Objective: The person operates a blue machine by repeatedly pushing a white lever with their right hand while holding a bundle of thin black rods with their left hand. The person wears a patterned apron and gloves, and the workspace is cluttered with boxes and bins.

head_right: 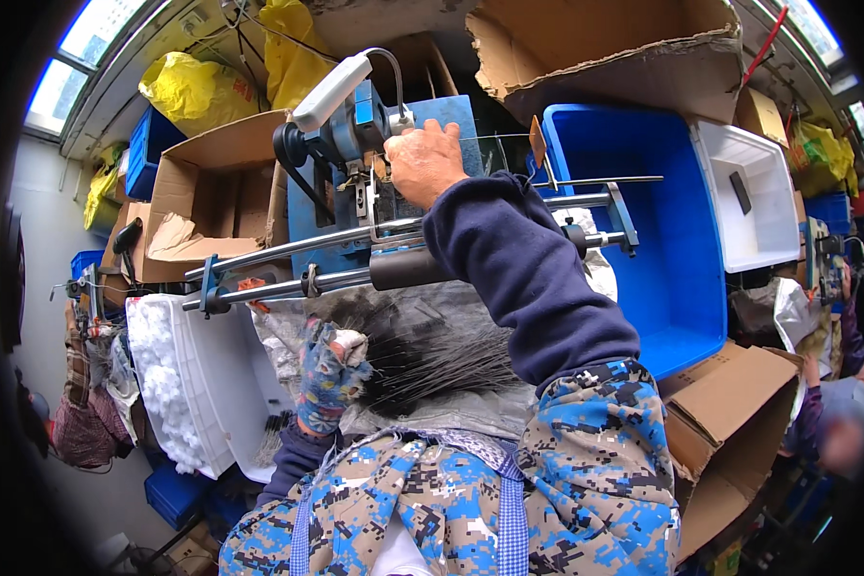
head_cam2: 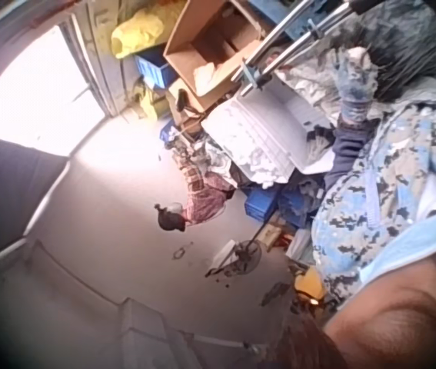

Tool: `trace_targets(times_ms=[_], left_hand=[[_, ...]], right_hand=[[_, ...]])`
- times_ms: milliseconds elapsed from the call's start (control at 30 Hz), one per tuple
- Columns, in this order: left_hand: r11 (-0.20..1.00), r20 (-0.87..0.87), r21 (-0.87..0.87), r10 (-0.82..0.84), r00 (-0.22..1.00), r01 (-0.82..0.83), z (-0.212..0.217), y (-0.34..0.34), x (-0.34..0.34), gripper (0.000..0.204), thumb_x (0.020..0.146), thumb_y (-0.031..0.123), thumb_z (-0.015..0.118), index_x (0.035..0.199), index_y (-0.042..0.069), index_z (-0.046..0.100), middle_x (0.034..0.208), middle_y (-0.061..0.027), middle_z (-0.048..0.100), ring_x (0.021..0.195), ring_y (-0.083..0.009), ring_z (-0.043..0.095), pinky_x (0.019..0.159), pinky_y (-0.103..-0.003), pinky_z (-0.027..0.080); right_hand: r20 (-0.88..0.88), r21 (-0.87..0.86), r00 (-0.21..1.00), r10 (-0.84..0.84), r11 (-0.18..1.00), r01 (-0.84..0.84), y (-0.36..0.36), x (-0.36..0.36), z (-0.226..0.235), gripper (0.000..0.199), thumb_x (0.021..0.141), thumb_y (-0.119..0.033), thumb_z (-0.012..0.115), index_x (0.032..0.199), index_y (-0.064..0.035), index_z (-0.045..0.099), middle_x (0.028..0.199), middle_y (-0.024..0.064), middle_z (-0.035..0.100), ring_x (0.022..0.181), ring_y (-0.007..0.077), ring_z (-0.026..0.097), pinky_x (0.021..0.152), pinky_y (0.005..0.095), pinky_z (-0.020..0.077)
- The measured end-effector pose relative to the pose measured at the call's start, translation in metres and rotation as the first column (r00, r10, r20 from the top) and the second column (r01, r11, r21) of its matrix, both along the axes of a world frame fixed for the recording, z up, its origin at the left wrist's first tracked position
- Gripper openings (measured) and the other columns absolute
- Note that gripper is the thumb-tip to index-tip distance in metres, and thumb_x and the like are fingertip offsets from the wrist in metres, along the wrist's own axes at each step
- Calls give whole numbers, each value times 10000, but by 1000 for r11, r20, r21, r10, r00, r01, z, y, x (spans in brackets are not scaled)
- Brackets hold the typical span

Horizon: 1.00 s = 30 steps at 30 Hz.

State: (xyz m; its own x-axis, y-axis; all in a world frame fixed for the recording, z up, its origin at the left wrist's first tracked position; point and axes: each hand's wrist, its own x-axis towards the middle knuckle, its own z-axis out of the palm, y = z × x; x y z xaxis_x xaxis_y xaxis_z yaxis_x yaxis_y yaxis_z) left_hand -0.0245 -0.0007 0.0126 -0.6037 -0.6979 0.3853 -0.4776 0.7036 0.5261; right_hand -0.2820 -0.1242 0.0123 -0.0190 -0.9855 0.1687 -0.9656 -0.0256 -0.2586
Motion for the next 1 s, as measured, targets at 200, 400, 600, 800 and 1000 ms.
trace_targets(times_ms=[200,400,600,800,1000], left_hand=[[999,41,36,10,999,-12,3,4,13,281,626,67,696,890,58,601,788,-111,597,725,-307,575,675,-398,446],[997,0,12,-78,997,78,5,2,-6,288,621,31,685,894,62,601,793,-97,605,696,-288,580,695,-386,443],[999,-40,36,-17,999,19,3,8,-2,277,626,-43,661,871,71,598,766,-85,600,693,-284,566,643,-374,433],[999,-28,34,-27,999,28,7,11,-6,295,616,-31,675,879,78,598,769,-91,596,697,-301,557,632,-396,428],[999,-20,49,-2,1000,3,6,12,5,284,615,14,685,881,80,610,773,-91,592,703,-304,561,673,-404,429]], right_hand=[[-105,-136,992,-71,989,56,41,-15,9,391,766,-297,638,1032,-14,602,1202,145,438,1071,295,416,836,451,342],[16,26,999,-30,999,30,60,-13,21,568,737,-288,682,1146,61,498,1177,197,369,1069,335,429,847,420,415],[105,81,993,-50,996,42,59,-11,18,599,773,-278,650,1220,59,436,1081,207,414,891,346,562,782,389,475],[94,107,995,-28,994,18,53,7,15,598,816,-298,597,1243,75,409,1013,220,467,809,348,608,705,384,509],[116,3,993,-6,1000,6,38,41,7,589,790,-317,606,1166,87,399,948,198,510,728,323,629,614,388,526]])
